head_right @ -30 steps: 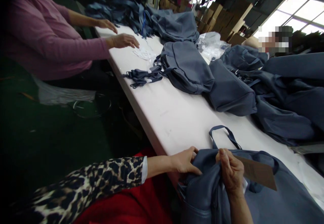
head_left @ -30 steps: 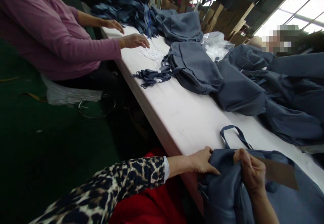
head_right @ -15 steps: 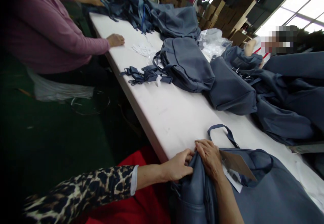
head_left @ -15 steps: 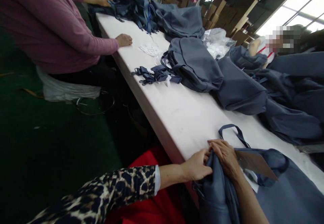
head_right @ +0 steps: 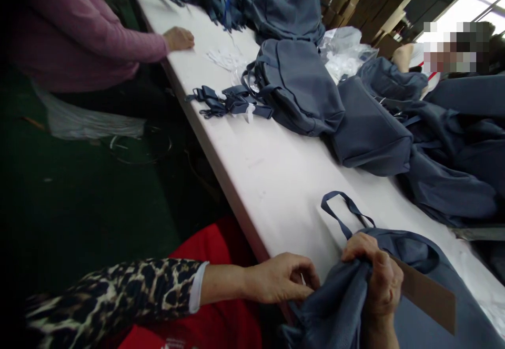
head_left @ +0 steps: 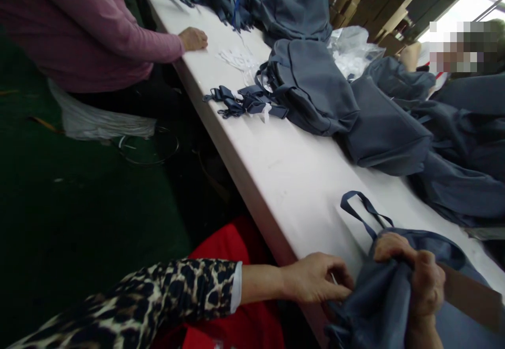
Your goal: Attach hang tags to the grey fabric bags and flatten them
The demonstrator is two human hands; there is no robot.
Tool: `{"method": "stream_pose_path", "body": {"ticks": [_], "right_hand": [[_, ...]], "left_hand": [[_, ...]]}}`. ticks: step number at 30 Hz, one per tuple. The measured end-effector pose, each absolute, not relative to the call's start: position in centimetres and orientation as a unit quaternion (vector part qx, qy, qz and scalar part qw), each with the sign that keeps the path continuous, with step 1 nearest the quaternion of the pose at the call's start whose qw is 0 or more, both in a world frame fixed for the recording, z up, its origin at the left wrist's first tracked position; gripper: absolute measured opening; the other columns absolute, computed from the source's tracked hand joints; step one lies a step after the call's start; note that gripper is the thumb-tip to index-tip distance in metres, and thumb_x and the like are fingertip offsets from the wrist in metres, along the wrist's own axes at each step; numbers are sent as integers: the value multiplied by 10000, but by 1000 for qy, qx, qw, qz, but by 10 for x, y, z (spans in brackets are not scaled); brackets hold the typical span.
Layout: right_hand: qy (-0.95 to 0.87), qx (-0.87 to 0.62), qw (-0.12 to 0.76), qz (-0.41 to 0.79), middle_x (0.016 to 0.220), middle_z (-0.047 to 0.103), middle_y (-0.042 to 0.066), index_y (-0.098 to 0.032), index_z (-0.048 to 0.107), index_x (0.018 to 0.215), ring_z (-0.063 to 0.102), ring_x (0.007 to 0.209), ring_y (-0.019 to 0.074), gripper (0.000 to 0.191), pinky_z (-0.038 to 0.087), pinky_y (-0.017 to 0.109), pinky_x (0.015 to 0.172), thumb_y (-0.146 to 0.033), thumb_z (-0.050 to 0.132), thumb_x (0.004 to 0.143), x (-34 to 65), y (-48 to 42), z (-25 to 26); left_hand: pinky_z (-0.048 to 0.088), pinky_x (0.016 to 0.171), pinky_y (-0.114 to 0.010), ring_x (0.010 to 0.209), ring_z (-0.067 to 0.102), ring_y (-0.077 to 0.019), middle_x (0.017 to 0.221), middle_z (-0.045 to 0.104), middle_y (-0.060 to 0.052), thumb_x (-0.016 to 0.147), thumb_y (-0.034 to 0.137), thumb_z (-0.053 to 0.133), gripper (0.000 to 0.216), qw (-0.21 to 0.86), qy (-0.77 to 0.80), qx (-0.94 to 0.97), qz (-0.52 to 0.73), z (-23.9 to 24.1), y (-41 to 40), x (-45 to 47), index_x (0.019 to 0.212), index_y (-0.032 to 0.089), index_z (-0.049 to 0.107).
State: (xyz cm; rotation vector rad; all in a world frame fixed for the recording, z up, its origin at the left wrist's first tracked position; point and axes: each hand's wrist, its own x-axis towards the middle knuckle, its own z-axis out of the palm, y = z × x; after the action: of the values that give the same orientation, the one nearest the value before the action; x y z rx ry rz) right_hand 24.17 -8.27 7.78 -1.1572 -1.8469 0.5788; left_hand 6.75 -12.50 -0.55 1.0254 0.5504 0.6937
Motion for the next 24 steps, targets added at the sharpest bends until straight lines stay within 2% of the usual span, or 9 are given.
{"method": "stream_pose_path", "body": {"ticks": [6, 10, 15, 18, 22, 24], "right_hand": [[-752, -427, 444, 233, 568, 576, 59, -239, 640, 564, 529, 645, 248, 638, 379, 462, 800, -584, 281, 962, 245, -85, 91], [-751, -427, 445, 237, 543, 584, 48, -249, 654, 555, 530, 620, 239, 662, 381, 453, 818, -629, 283, 951, 247, -83, 95], [-776, -400, 424, 240, 541, 596, 37, -240, 656, 563, 538, 590, 216, 713, 387, 433, 781, -669, 238, 949, 252, -80, 96], [-774, -412, 421, 234, 574, 613, 49, -230, 670, 596, 553, 614, 228, 651, 382, 444, 781, -602, 283, 964, 245, -85, 98], [-773, -421, 424, 215, 685, 648, 66, -228, 679, 696, 589, 732, 260, 419, 399, 473, 820, -387, 395, 959, 228, -92, 99], [-778, -412, 416, 226, 669, 635, 58, -239, 638, 658, 575, 719, 256, 400, 398, 476, 817, -389, 411, 951, 224, -93, 98]], "left_hand": [[441, 649, -184, 691, 531, -81, 826, 584, 23, 777, 169, 667, 274, 803, 186, 440, 356, 13, -147, 75, 1048, 179, 632], [417, 593, -176, 689, 517, -88, 810, 568, 22, 788, 206, 663, 282, 814, 207, 415, 351, 18, -155, 76, 1062, 180, 603], [418, 597, -191, 708, 531, -107, 792, 563, 25, 745, 224, 716, 319, 815, 230, 415, 334, 19, -153, 73, 1031, 175, 583], [411, 609, -197, 718, 522, -110, 784, 551, 26, 752, 201, 697, 278, 806, 244, 413, 347, 22, -156, 72, 1008, 171, 591], [400, 638, -201, 733, 495, -103, 819, 552, 17, 812, 232, 643, 199, 796, 270, 381, 386, 26, -163, 71, 997, 167, 608], [394, 633, -200, 726, 487, -102, 823, 548, 15, 832, 276, 638, 215, 798, 275, 365, 393, 25, -165, 69, 1014, 165, 606]]}}
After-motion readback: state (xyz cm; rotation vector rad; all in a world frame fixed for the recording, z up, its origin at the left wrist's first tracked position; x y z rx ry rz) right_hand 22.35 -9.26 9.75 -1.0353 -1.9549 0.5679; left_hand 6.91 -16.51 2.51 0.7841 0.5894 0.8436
